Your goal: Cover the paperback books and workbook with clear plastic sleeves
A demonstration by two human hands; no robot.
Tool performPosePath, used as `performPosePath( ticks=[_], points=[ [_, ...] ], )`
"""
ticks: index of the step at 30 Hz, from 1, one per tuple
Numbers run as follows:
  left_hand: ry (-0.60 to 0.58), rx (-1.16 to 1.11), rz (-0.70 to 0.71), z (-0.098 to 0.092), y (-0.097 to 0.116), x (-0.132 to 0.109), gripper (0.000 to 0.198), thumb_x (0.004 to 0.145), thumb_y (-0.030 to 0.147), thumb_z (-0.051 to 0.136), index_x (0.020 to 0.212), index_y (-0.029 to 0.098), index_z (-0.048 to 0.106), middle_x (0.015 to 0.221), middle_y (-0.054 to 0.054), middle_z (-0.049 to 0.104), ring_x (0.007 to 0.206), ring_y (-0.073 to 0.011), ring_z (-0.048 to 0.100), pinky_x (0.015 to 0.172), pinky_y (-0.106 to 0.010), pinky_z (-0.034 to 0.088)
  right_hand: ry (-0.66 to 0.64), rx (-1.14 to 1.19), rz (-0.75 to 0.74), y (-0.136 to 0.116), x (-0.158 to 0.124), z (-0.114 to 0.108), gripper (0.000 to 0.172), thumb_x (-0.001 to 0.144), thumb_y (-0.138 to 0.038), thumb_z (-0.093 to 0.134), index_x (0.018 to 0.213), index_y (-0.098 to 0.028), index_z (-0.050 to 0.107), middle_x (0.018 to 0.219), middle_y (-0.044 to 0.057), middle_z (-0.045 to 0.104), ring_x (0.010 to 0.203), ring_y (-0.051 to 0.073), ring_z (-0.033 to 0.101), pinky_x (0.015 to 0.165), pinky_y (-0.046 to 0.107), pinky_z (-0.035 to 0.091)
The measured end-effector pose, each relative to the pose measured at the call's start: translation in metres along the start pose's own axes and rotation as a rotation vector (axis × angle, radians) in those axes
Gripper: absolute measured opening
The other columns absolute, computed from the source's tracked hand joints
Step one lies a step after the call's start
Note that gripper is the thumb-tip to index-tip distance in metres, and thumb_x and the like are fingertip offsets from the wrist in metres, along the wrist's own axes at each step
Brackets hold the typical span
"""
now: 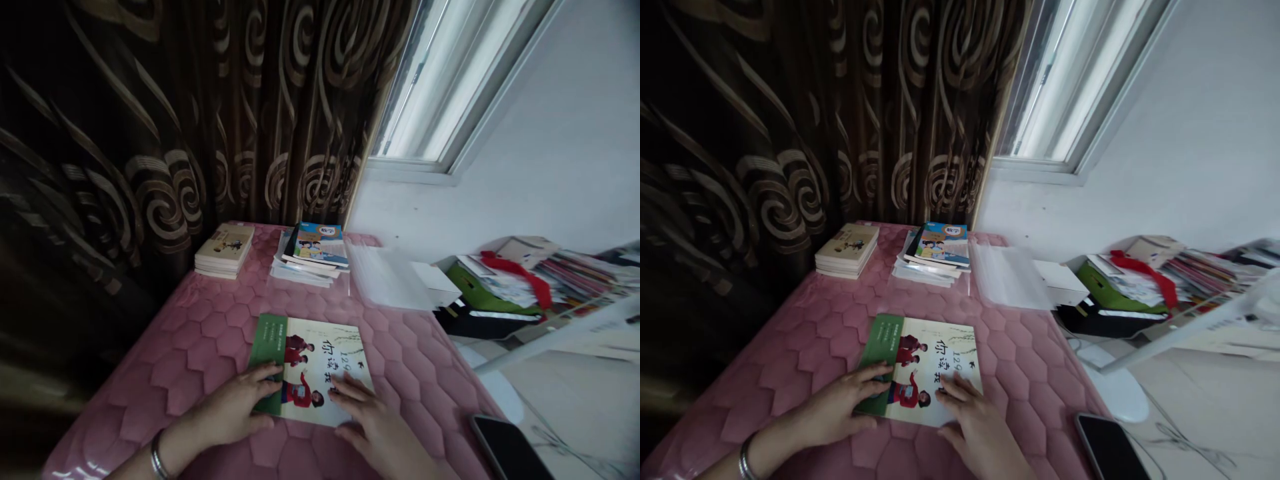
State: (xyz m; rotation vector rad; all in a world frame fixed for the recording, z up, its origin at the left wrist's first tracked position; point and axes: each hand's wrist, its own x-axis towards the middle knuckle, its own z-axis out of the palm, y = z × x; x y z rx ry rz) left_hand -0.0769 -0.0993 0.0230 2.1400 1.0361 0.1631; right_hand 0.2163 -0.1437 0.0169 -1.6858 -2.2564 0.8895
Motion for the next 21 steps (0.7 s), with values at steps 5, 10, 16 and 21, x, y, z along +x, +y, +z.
performPosePath(
  ticks=[5, 10, 16, 21],
  points=[
    [0.026, 0.008, -0.006, 0.0019, -0.0030, 0.0061, 0.055, 0.073, 0.023, 0.069, 0.126, 0.033, 0.058, 0.147, -0.001, 0.042, 0.134, -0.0246, 0.040, 0.112, -0.040, 0.033, 0.029, 0.034, -0.019, 0.0004, -0.0019, 0.0013, 0.050, 0.076, -0.019, 0.064, 0.125, -0.030, 0.059, 0.140, -0.002, 0.048, 0.137, 0.025, 0.033, 0.114, 0.046, 0.029],
    [0.042, 0.006, 0.036, 0.0023, -0.0029, 0.0033, 0.055, 0.075, 0.022, 0.067, 0.128, 0.034, 0.056, 0.148, -0.001, 0.041, 0.133, -0.0235, 0.041, 0.111, -0.038, 0.034, 0.042, 0.039, -0.019, -0.0021, -0.0010, 0.0004, 0.046, 0.075, -0.020, 0.065, 0.121, -0.028, 0.063, 0.139, -0.001, 0.050, 0.136, 0.026, 0.036, 0.113, 0.046, 0.030],
    [0.054, 0.044, 0.050, -0.0008, 0.0055, 0.0033, 0.046, 0.080, 0.022, 0.060, 0.124, 0.031, 0.060, 0.145, -0.002, 0.045, 0.132, -0.0234, 0.044, 0.110, -0.038, 0.036, 0.050, 0.006, -0.052, -0.0027, -0.0035, -0.0017, 0.042, 0.080, -0.025, 0.060, 0.122, -0.026, 0.063, 0.138, 0.000, 0.051, 0.136, 0.026, 0.035, 0.112, 0.045, 0.031],
    [0.157, 0.057, 0.097, -0.0011, -0.0005, 0.0115, 0.027, 0.089, 0.029, 0.048, 0.103, 0.025, 0.070, 0.122, -0.005, 0.066, 0.116, -0.0197, 0.058, 0.100, -0.032, 0.044, 0.065, -0.023, -0.086, -0.0073, -0.0053, -0.0034, 0.037, 0.084, -0.033, 0.057, 0.120, -0.026, 0.065, 0.137, 0.002, 0.053, 0.134, 0.026, 0.038, 0.110, 0.043, 0.032]
  ],
)
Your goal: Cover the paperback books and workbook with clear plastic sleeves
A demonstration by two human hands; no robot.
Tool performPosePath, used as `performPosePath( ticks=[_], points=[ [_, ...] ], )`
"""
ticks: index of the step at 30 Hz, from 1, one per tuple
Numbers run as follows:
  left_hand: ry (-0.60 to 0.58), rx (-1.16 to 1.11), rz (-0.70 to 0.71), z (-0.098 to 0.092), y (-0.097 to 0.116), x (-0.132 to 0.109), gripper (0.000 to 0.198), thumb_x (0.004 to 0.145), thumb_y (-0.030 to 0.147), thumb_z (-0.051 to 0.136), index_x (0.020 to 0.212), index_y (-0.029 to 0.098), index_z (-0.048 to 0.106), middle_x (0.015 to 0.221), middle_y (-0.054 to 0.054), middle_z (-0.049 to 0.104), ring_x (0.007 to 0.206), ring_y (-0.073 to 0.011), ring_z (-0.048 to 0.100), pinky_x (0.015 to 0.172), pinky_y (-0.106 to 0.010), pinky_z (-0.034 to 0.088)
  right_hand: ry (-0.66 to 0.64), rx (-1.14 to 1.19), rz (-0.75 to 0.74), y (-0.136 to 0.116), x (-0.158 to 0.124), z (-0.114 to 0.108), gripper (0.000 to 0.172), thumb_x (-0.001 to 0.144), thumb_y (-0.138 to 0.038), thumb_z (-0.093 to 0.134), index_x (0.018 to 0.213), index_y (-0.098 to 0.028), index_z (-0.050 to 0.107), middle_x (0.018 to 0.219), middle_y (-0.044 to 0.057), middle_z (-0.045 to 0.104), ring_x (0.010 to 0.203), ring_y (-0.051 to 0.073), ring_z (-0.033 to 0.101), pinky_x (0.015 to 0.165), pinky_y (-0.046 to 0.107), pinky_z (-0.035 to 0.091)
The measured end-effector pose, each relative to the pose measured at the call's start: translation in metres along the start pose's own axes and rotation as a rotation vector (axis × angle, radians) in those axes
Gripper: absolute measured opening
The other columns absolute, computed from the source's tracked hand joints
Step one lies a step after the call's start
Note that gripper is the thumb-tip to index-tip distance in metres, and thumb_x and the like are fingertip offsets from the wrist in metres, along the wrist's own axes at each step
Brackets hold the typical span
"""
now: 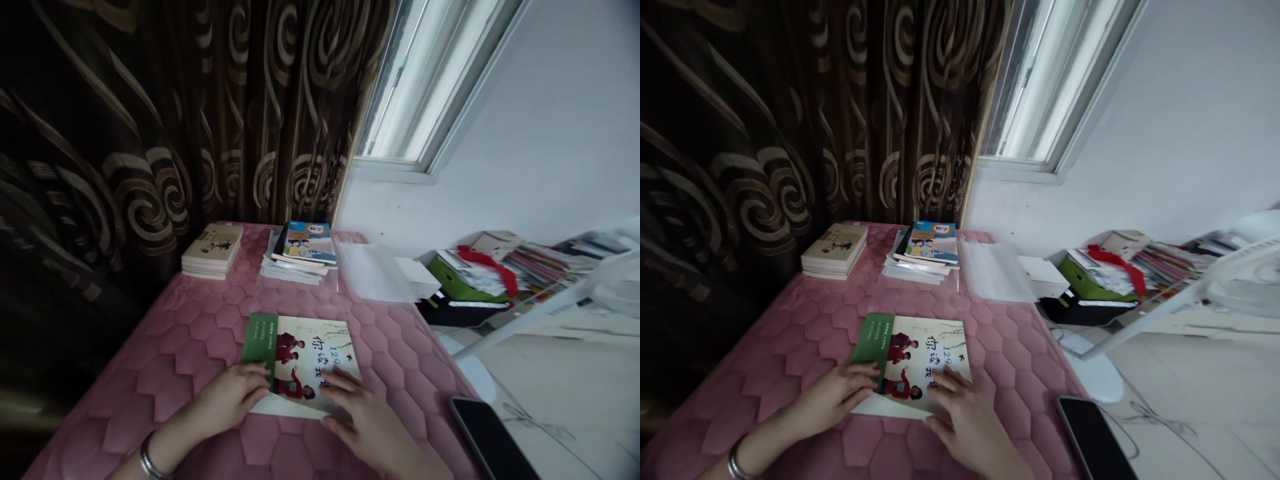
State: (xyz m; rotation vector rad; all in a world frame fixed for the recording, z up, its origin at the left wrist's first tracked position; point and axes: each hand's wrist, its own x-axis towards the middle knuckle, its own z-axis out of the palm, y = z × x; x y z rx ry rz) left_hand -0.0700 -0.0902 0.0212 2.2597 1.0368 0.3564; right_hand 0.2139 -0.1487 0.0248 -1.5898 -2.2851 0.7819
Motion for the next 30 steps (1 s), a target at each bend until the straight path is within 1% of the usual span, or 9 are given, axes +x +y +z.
performPosePath(
  ticks=[3, 5, 8, 10, 15, 18, 21, 26, 30],
  points=[
    [0.073, -0.050, -0.050, -0.003, -0.006, 0.005, 0.027, 0.089, 0.038, 0.049, 0.088, 0.024, 0.071, 0.098, -0.004, 0.073, 0.094, -0.0181, 0.066, 0.084, -0.027, 0.049, 0.032, -0.026, -0.013, -0.002, 0.004, -0.003, 0.031, 0.091, -0.033, 0.045, 0.111, -0.025, 0.068, 0.126, 0.002, 0.063, 0.126, 0.024, 0.048, 0.104, 0.037, 0.038],
    [0.127, -0.121, -0.119, -0.009, -0.010, 0.009, 0.025, 0.085, 0.042, 0.053, 0.083, 0.023, 0.070, 0.088, -0.002, 0.074, 0.084, -0.0175, 0.067, 0.075, -0.024, 0.049, 0.054, -0.073, 0.030, -0.003, 0.009, -0.008, 0.034, 0.095, -0.033, 0.037, 0.098, -0.025, 0.071, 0.105, 0.002, 0.071, 0.105, 0.022, 0.062, 0.088, 0.032, 0.046],
    [0.252, -0.284, -0.252, -0.018, -0.017, 0.016, 0.026, 0.077, 0.043, 0.061, 0.092, 0.022, 0.067, 0.085, -0.001, 0.073, 0.078, -0.0179, 0.066, 0.068, -0.024, 0.048, 0.114, -0.203, 0.119, 0.000, 0.021, -0.022, 0.037, 0.095, -0.037, 0.037, 0.080, -0.025, 0.069, 0.078, 0.001, 0.072, 0.074, 0.020, 0.067, 0.064, 0.027, 0.044],
    [0.348, -0.436, -0.282, -0.022, -0.022, 0.024, 0.032, 0.074, 0.043, 0.061, 0.097, 0.020, 0.063, 0.087, -0.002, 0.073, 0.079, -0.0187, 0.066, 0.070, -0.026, 0.049, 0.186, -0.288, 0.142, 0.003, 0.033, -0.034, 0.037, 0.095, -0.040, 0.038, 0.079, -0.025, 0.067, 0.075, 0.001, 0.071, 0.070, 0.019, 0.066, 0.059, 0.026, 0.040],
    [0.566, -0.610, -0.299, -0.028, -0.032, 0.056, 0.028, 0.069, 0.044, 0.061, 0.079, 0.018, 0.060, 0.081, -0.005, 0.072, 0.076, -0.0194, 0.065, 0.069, -0.028, 0.048, 0.346, -0.461, 0.115, -0.001, 0.068, -0.064, 0.031, 0.094, -0.039, 0.043, 0.083, -0.023, 0.066, 0.084, 0.005, 0.071, 0.081, 0.022, 0.063, 0.071, 0.031, 0.042],
    [0.636, -0.654, -0.362, -0.031, -0.033, 0.073, 0.029, 0.061, 0.043, 0.067, 0.072, 0.017, 0.061, 0.073, -0.004, 0.071, 0.068, -0.0176, 0.063, 0.063, -0.026, 0.046, 0.470, -0.509, 0.067, -0.013, 0.087, -0.068, 0.023, 0.092, -0.032, 0.048, 0.100, -0.020, 0.066, 0.100, 0.009, 0.069, 0.096, 0.026, 0.059, 0.085, 0.038, 0.040],
    [0.644, -0.742, -0.408, -0.034, -0.031, 0.080, 0.029, 0.055, 0.039, 0.072, 0.069, 0.017, 0.061, 0.067, -0.002, 0.069, 0.062, -0.0151, 0.061, 0.059, -0.025, 0.043, 0.554, -0.449, -0.006, -0.022, 0.100, -0.060, 0.028, 0.090, -0.028, 0.051, 0.114, -0.021, 0.062, 0.113, 0.009, 0.065, 0.104, 0.026, 0.056, 0.093, 0.042, 0.038],
    [0.636, -0.929, -0.450, -0.033, -0.030, 0.078, 0.033, 0.046, 0.034, 0.079, 0.066, 0.016, 0.061, 0.063, 0.000, 0.067, 0.059, -0.0123, 0.058, 0.058, -0.023, 0.042, 0.568, -0.317, -0.098, -0.022, 0.100, -0.043, 0.022, 0.092, -0.030, 0.049, 0.103, -0.023, 0.066, 0.107, 0.007, 0.066, 0.095, 0.022, 0.060, 0.086, 0.039, 0.043],
    [0.617, -1.006, -0.469, -0.031, -0.029, 0.076, 0.036, 0.043, 0.030, 0.082, 0.068, 0.016, 0.061, 0.064, 0.001, 0.067, 0.058, -0.0118, 0.057, 0.058, -0.023, 0.041, 0.543, -0.281, -0.119, -0.015, 0.093, -0.042, 0.019, 0.091, -0.027, 0.050, 0.099, -0.024, 0.067, 0.098, 0.004, 0.069, 0.088, 0.020, 0.062, 0.081, 0.037, 0.046]
  ],
)
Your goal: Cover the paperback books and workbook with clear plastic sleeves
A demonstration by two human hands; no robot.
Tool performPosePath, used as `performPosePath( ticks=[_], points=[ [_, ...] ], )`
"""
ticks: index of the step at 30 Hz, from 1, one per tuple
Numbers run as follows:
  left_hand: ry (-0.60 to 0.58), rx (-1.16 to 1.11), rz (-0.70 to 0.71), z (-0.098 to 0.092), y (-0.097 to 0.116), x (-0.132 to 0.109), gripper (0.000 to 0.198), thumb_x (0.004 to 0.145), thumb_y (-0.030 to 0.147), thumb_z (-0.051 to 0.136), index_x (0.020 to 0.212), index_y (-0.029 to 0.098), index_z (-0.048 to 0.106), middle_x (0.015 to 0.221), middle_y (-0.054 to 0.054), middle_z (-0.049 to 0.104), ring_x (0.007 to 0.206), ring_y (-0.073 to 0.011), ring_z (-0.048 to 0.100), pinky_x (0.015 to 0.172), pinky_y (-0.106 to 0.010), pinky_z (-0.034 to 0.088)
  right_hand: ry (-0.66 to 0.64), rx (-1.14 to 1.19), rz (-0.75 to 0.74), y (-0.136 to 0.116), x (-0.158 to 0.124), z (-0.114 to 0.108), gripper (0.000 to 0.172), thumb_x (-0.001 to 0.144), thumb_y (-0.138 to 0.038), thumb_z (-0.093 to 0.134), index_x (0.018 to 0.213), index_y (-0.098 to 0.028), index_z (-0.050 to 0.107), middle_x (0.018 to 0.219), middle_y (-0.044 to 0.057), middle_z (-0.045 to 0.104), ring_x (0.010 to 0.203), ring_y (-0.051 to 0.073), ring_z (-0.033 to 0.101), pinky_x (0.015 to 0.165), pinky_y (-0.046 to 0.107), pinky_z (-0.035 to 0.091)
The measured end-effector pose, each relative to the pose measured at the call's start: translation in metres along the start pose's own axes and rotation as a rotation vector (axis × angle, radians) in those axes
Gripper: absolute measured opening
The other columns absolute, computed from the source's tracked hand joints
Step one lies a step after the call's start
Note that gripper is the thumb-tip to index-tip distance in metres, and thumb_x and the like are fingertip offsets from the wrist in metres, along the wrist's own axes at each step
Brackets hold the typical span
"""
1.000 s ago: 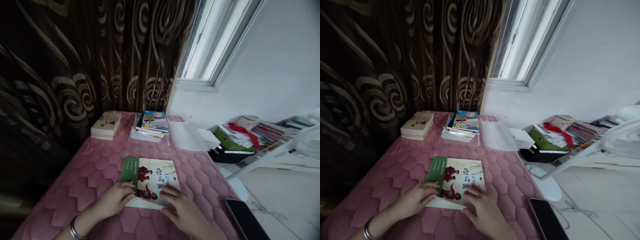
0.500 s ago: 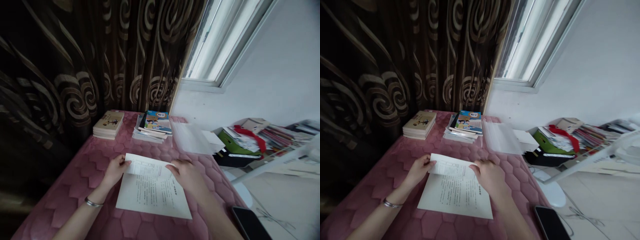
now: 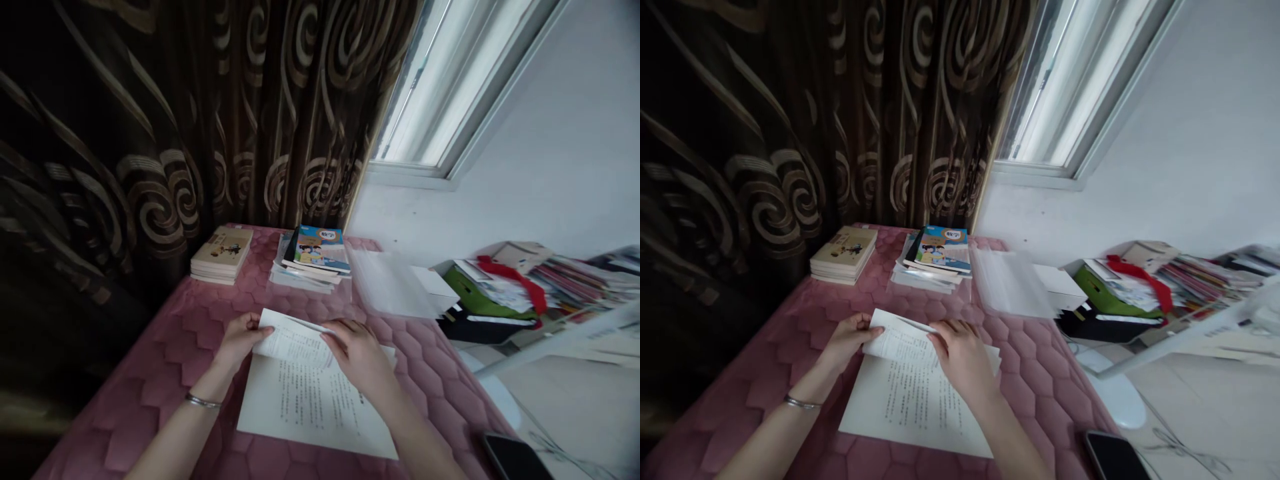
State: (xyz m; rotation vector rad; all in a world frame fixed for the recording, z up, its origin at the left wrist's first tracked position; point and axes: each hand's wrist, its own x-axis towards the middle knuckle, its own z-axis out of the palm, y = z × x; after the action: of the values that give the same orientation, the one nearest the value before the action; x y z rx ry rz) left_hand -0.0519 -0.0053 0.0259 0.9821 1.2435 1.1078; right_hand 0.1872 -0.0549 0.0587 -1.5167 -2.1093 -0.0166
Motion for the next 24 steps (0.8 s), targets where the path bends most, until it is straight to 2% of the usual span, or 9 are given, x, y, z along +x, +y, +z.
performPosePath(
  ticks=[5, 9, 11, 14, 17, 18, 20, 22, 24],
  points=[
    [-0.023, -0.007, 0.010, 0.003, 0.000, -0.003, 0.037, 0.040, 0.028, 0.083, 0.065, 0.017, 0.059, 0.062, 0.002, 0.065, 0.058, -0.0115, 0.056, 0.057, -0.022, 0.040, -0.009, -0.044, -0.056, 0.002, -0.009, -0.006, 0.023, 0.089, -0.023, 0.054, 0.109, -0.024, 0.065, 0.111, 0.006, 0.066, 0.101, 0.023, 0.059, 0.089, 0.042, 0.045],
    [-0.005, -0.019, 0.038, 0.004, -0.006, -0.001, 0.038, 0.046, 0.041, 0.082, 0.058, 0.018, 0.053, 0.056, 0.004, 0.059, 0.053, -0.0094, 0.050, 0.053, -0.021, 0.036, -0.076, -0.136, -0.082, 0.005, -0.019, -0.005, 0.035, 0.087, -0.026, 0.059, 0.121, -0.028, 0.061, 0.129, 0.008, 0.058, 0.114, 0.027, 0.054, 0.097, 0.050, 0.042],
    [0.026, -0.054, 0.048, 0.004, -0.012, 0.002, 0.043, 0.049, 0.051, 0.078, 0.055, 0.018, 0.051, 0.053, 0.005, 0.055, 0.052, -0.0090, 0.047, 0.052, -0.021, 0.034, -0.105, -0.179, -0.087, 0.007, -0.024, -0.003, 0.041, 0.085, -0.029, 0.063, 0.126, -0.030, 0.058, 0.139, 0.008, 0.049, 0.125, 0.031, 0.046, 0.099, 0.054, 0.039],
    [0.038, -0.097, -0.002, 0.003, -0.020, 0.007, 0.049, 0.050, 0.061, 0.074, 0.059, 0.018, 0.054, 0.053, 0.005, 0.055, 0.050, -0.0100, 0.047, 0.051, -0.022, 0.034, -0.089, -0.232, -0.119, 0.006, -0.031, -0.006, 0.052, 0.084, -0.038, 0.063, 0.134, -0.032, 0.050, 0.152, 0.008, 0.031, 0.139, 0.038, 0.023, 0.102, 0.063, 0.031],
    [0.094, -0.043, 0.015, 0.001, -0.024, 0.011, 0.052, 0.048, 0.065, 0.072, 0.059, 0.017, 0.054, 0.054, 0.004, 0.054, 0.051, -0.0103, 0.045, 0.050, -0.022, 0.032, -0.100, -0.222, -0.206, -0.003, -0.040, -0.023, 0.047, 0.084, -0.047, 0.060, 0.128, -0.032, 0.056, 0.155, 0.006, 0.024, 0.142, 0.041, 0.009, 0.104, 0.072, 0.015],
    [0.125, -0.016, 0.045, 0.000, -0.023, 0.012, 0.053, 0.048, 0.066, 0.071, 0.059, 0.017, 0.054, 0.054, 0.004, 0.054, 0.052, -0.0104, 0.045, 0.050, -0.022, 0.032, -0.146, -0.188, -0.257, -0.007, -0.044, -0.031, 0.040, 0.084, -0.049, 0.060, 0.120, -0.032, 0.063, 0.153, 0.004, 0.029, 0.142, 0.041, 0.011, 0.105, 0.074, 0.009],
    [0.171, 0.038, 0.093, -0.002, -0.021, 0.012, 0.053, 0.050, 0.067, 0.069, 0.058, 0.016, 0.055, 0.055, 0.002, 0.055, 0.054, -0.0108, 0.046, 0.051, -0.022, 0.031, -0.286, -0.077, -0.374, -0.018, -0.049, -0.045, 0.026, 0.083, -0.051, 0.060, 0.098, -0.034, 0.072, 0.141, -0.001, 0.049, 0.139, 0.037, 0.025, 0.107, 0.073, 0.006],
    [0.177, 0.092, 0.108, -0.003, -0.018, 0.012, 0.052, 0.053, 0.067, 0.067, 0.060, 0.016, 0.056, 0.056, 0.002, 0.056, 0.055, -0.0115, 0.046, 0.051, -0.022, 0.032, -0.378, 0.038, -0.422, -0.028, -0.051, -0.053, 0.019, 0.086, -0.046, 0.059, 0.086, -0.033, 0.073, 0.123, -0.003, 0.064, 0.129, 0.028, 0.045, 0.113, 0.060, 0.019],
    [0.177, 0.180, 0.129, -0.002, -0.015, 0.012, 0.049, 0.058, 0.065, 0.062, 0.061, 0.017, 0.056, 0.057, 0.002, 0.055, 0.054, -0.0119, 0.046, 0.051, -0.023, 0.032, -0.321, 0.100, -0.378, -0.039, -0.046, -0.049, 0.019, 0.090, -0.036, 0.056, 0.089, -0.030, 0.074, 0.115, -0.002, 0.068, 0.122, 0.020, 0.052, 0.110, 0.042, 0.035]
  ],
)
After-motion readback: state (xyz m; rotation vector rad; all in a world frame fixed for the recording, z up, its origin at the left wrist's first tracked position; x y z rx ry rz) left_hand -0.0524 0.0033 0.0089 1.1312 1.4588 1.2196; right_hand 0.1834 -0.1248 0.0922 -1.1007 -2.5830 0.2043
